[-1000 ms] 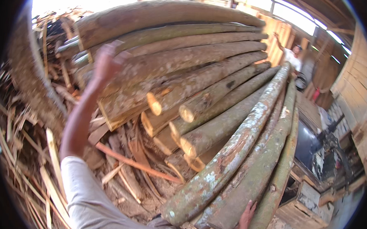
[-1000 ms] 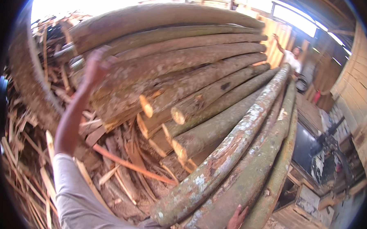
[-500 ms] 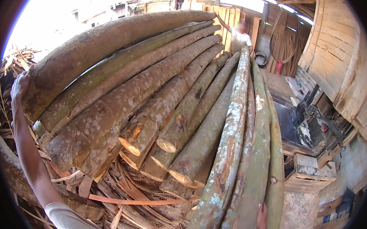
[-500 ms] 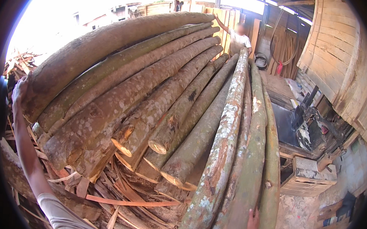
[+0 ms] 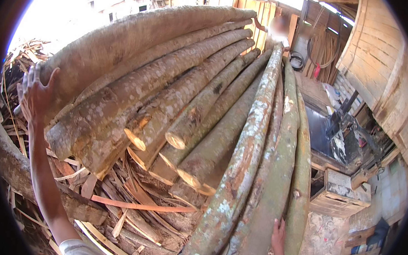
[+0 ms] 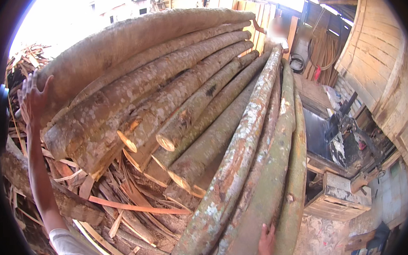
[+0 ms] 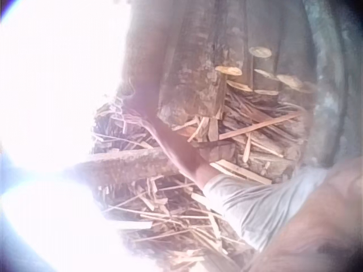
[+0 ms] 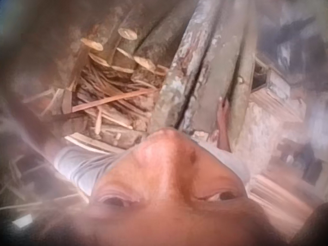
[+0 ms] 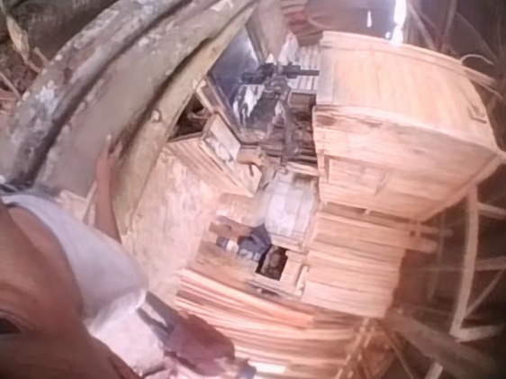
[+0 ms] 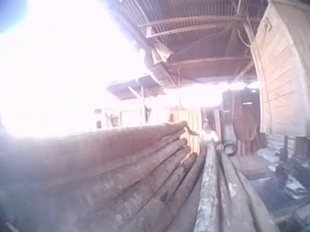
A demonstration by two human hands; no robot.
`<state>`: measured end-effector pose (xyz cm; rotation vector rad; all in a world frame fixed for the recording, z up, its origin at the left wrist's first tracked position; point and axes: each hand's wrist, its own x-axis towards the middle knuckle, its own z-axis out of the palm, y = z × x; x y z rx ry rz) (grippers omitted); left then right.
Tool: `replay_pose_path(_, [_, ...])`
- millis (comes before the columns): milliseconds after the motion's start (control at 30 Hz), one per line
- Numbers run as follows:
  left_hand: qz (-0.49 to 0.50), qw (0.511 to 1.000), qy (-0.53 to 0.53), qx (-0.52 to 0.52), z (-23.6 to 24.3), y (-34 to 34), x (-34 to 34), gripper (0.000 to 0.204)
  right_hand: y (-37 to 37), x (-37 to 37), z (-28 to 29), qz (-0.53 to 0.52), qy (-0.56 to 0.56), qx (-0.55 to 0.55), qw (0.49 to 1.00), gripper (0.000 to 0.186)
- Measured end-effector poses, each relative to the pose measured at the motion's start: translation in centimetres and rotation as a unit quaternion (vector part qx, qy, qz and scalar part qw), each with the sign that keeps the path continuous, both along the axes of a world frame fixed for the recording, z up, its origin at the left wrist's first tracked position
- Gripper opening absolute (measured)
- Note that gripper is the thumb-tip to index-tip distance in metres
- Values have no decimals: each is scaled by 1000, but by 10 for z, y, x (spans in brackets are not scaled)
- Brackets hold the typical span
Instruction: The person feeds long logs and planks through a bandsaw to cut them into lumber. A coworker assists by guiding the wood and removing the cut pieces. The person repeatedly positions logs on the saw table and pushes them through the blade.
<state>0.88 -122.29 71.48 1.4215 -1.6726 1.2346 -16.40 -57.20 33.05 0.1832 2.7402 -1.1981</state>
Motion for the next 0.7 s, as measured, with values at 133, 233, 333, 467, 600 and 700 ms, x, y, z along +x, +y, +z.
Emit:
replay_pose_path(133, [-10,986,-2,164,-52,31,1,81,-8,-2,5,13,-37,2,999,74])
replay_pose_path(233, [18,992,-32,119,-126,69,-19,81,3,-2,-1,4,-24,40,999,77])
replay_pose_path(333, [-133,989,-11,65,-151,62,-9,81,3,-3,-4,18,-15,33,999,80])
replay_pose_path(467, [-86,974,20,208,-196,76,-24,83,4,-7,14,52,-75,41,995,80])
replay_pose_path(600, [-301,944,93,100,-234,134,-20,95,9,-9,-16,29,14,-37,999,80])
replay_pose_path(700, [-400,903,93,124,-244,192,-21,98,8,-9,-10,44,18,-23,999,80])
